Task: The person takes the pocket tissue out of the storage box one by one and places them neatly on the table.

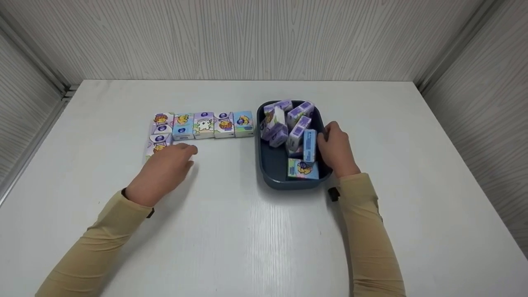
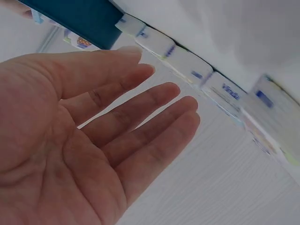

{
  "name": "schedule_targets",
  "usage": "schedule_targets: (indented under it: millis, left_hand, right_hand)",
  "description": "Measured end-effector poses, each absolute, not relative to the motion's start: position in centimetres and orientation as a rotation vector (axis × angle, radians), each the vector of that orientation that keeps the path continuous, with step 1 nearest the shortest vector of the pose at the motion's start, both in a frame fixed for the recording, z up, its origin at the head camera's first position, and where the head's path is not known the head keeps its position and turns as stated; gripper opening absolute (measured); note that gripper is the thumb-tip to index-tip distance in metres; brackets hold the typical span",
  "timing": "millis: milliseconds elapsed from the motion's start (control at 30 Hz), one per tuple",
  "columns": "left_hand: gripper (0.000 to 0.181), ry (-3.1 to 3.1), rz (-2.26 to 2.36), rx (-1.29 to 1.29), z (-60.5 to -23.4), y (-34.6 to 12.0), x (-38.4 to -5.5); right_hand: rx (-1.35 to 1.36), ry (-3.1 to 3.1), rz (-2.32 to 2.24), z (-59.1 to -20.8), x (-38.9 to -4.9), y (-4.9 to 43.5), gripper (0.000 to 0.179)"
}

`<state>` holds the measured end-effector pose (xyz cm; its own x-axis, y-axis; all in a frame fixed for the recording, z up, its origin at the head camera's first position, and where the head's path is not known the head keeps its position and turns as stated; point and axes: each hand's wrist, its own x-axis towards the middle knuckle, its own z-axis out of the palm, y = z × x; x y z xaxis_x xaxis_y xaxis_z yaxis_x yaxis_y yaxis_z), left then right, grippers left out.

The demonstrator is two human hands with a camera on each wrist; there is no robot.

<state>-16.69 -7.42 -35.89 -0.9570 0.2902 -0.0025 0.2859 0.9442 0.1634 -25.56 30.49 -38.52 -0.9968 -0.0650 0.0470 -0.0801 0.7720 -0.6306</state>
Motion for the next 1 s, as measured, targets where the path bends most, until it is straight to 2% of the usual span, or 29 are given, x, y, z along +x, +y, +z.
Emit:
schedule_targets:
  millis: [233,600,800,1000]
  left_hand:
    - [0.034,3.140,0.322,0.654,-36.6,-4.2,-17.5]
    - [0.054,3.180,0.367,0.927,-36.9,2.6,-21.4]
    - [0.046,3.191,0.296,1.028,-37.3,5.9,-22.7]
    - [0.041,3.235,0.283,1.008,-37.4,8.0,-23.9]
  right_hand:
    - [0.151,-2.935,1.025,-39.0,-25.5,30.4,0.030]
    - [0.142,-2.933,1.010,-39.1,-25.4,30.4,0.028]
    - [0.139,-2.926,1.010,-38.9,-25.5,30.3,0.029]
    - [0.133,-2.924,1.019,-38.5,-25.5,30.6,0.029]
